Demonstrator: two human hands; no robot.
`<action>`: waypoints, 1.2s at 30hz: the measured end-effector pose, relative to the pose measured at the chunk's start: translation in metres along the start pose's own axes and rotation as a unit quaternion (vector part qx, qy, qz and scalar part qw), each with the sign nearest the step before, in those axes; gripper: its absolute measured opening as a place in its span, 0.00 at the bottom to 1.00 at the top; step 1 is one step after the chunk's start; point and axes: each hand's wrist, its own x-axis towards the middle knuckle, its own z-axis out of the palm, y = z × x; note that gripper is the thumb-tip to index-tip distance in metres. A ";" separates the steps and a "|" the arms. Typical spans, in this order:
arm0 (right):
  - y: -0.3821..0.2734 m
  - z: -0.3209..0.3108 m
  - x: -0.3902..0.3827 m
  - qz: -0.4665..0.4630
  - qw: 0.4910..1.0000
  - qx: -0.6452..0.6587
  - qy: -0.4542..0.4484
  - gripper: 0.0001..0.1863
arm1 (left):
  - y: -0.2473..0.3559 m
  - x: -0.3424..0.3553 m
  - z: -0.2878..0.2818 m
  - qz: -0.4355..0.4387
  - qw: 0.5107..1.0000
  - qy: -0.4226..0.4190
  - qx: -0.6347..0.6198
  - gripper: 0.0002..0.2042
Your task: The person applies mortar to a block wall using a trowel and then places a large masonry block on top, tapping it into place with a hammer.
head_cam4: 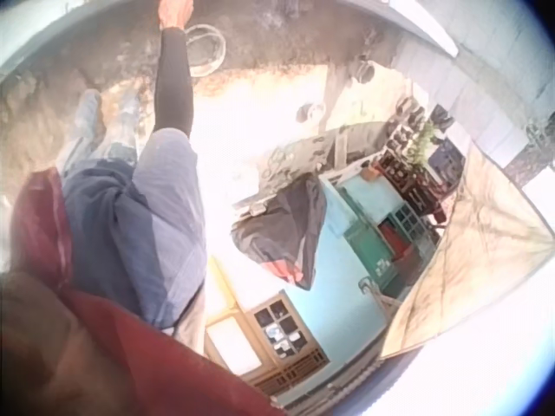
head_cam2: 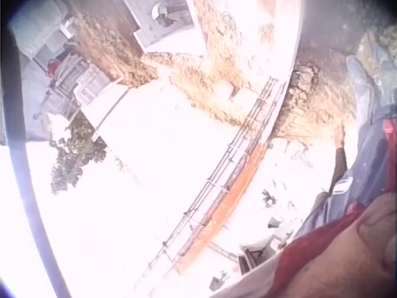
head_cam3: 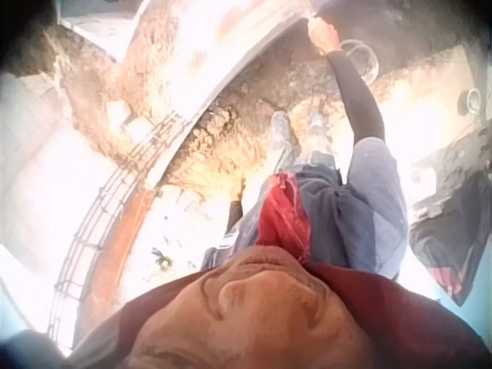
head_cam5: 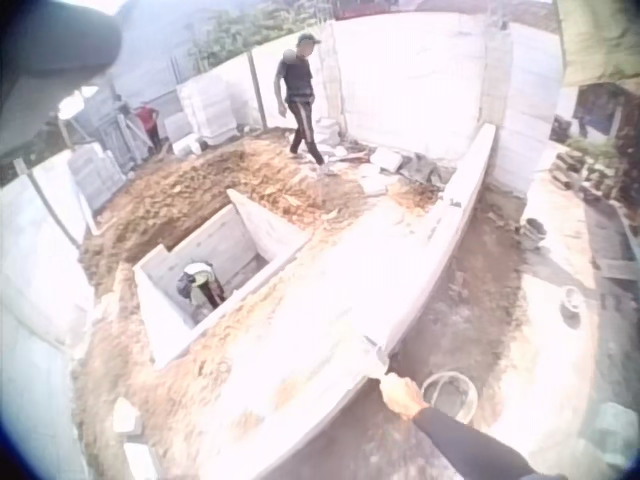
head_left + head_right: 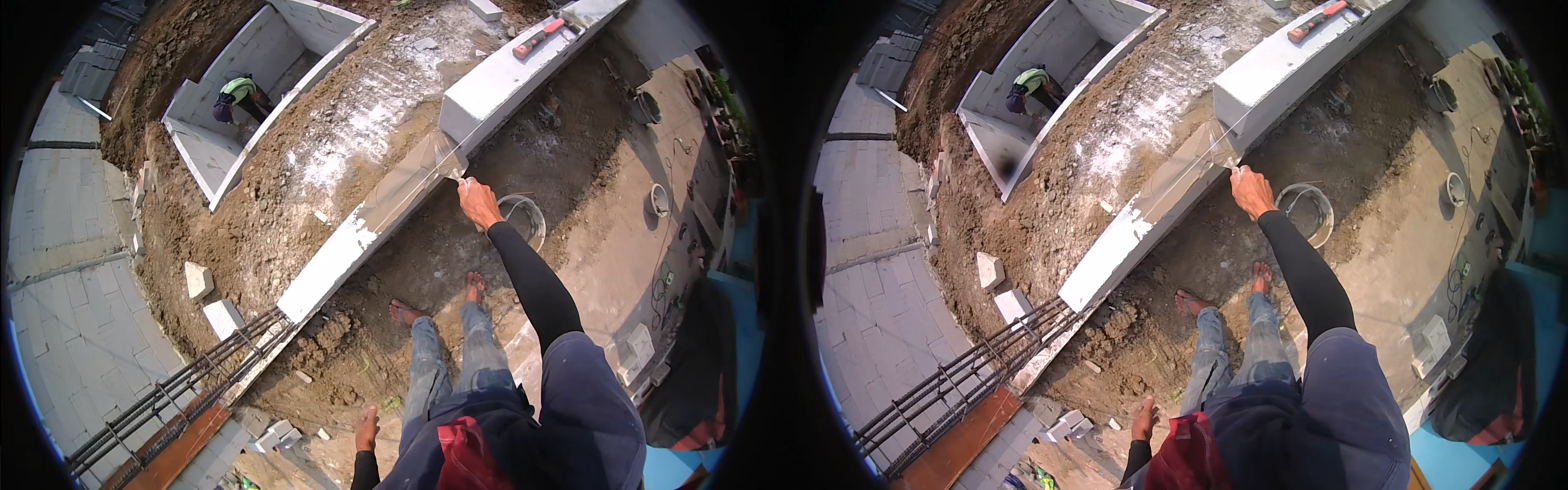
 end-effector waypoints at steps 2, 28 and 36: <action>-0.008 0.004 0.004 -0.014 1.000 -0.020 -0.014 0.22 | -0.005 0.001 0.001 0.000 1.000 0.009 -0.011 0.42; 0.124 0.067 -0.103 0.027 0.994 0.075 -0.071 0.16 | 0.028 -0.024 0.050 -0.015 0.998 0.021 0.063 0.40; 0.286 0.033 -0.164 0.256 0.962 -0.085 -0.034 0.19 | 0.027 -0.012 0.126 -0.042 0.964 -0.068 0.255 0.47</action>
